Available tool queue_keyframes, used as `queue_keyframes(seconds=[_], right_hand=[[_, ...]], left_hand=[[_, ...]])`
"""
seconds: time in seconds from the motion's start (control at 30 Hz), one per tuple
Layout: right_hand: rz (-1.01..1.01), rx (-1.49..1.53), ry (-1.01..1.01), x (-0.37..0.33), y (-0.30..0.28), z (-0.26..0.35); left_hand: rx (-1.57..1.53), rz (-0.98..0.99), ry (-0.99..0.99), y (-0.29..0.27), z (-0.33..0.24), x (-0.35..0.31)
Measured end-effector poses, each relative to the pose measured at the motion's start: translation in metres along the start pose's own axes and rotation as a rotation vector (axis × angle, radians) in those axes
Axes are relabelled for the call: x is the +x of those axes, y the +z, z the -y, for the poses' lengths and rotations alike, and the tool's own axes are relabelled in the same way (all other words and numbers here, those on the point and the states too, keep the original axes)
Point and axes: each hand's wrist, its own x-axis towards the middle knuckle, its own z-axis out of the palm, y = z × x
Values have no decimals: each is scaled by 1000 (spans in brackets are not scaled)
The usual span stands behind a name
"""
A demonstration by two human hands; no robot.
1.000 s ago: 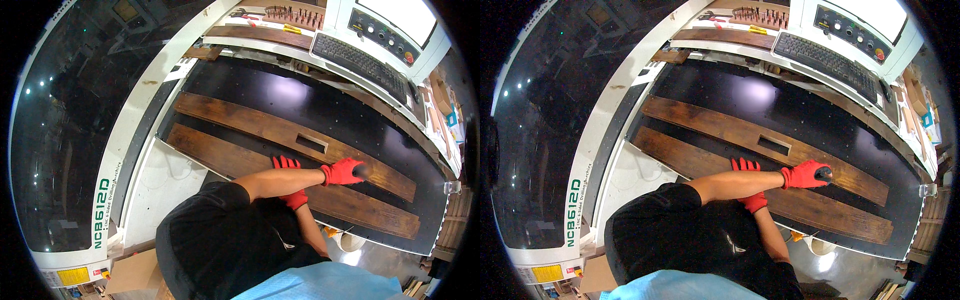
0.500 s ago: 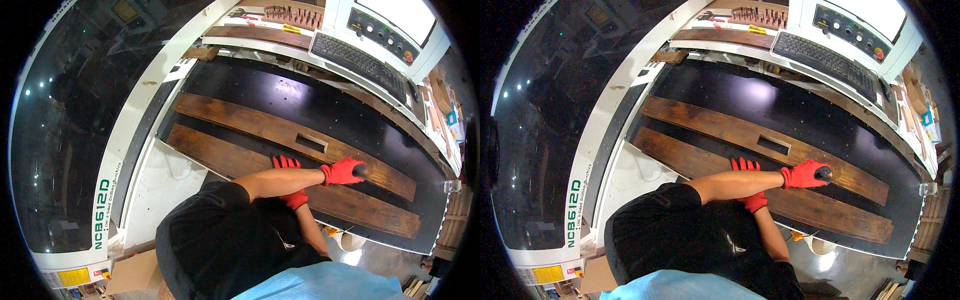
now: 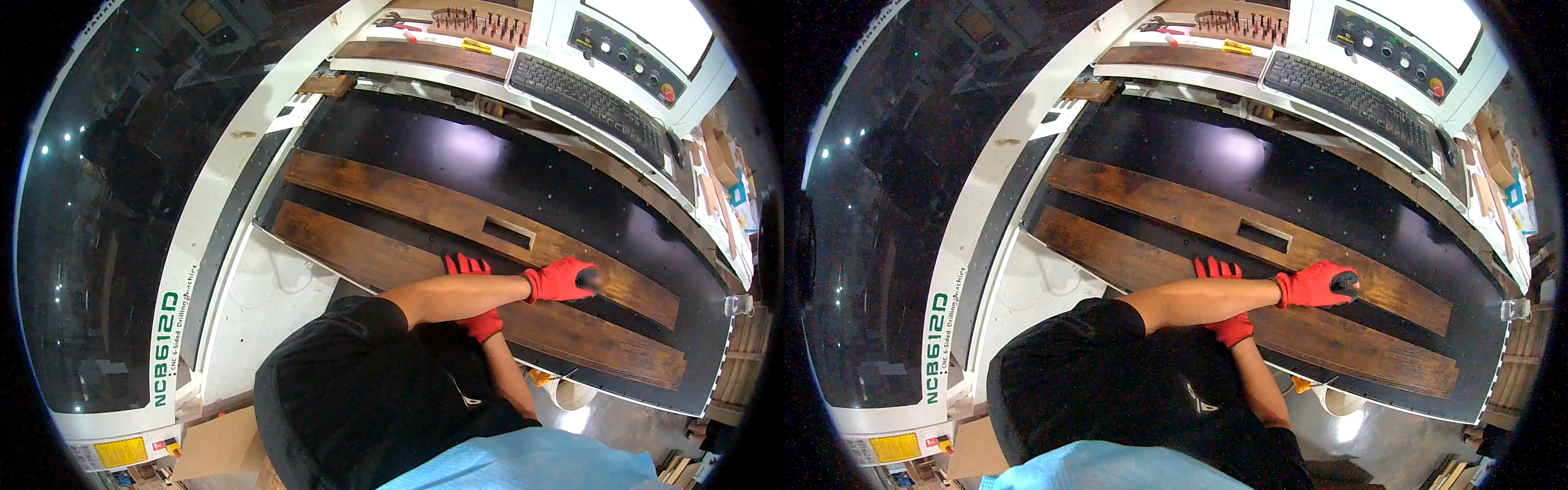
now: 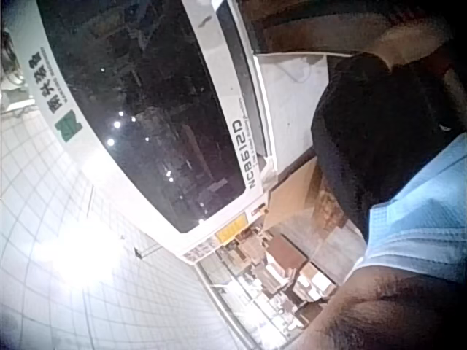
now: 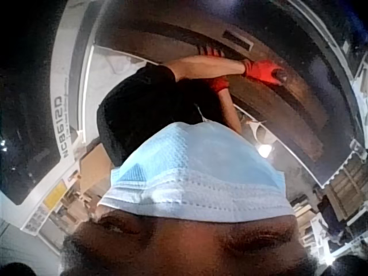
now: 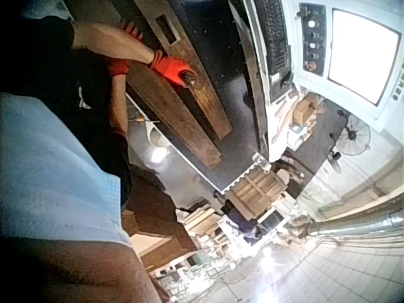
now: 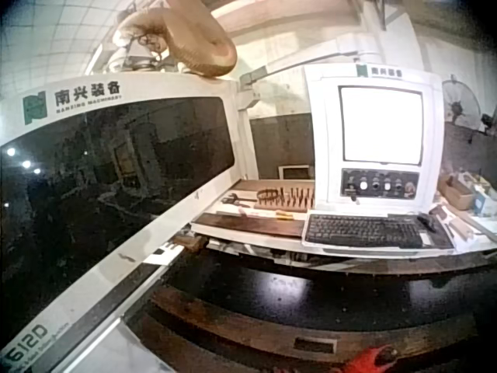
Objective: The person arranges several long wooden planks on a CNC machine table, aligning them side-by-side. They use a yellow air blower to clear dust from the planks and the table surface, then lift and move the planks to a nearby stack.
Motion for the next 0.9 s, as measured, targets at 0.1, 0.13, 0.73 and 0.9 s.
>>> queue_keyframes(seconds=[0.1,0.13,0.73,0.9], right_hand=[[-9,-5,-3,-1,-2,-1],[-12,-8,-9,-1,-3,-1],[-44,-13,-22,1,-4,1],[-24,-14,-10,1,-2,0]], left_hand=[[-63,69,-12,-8,-10,1],[-55,58,-11,-7,-9,1],[-56,35,24,-4,-4,0],[-71,18,43,-5,-5,0]])
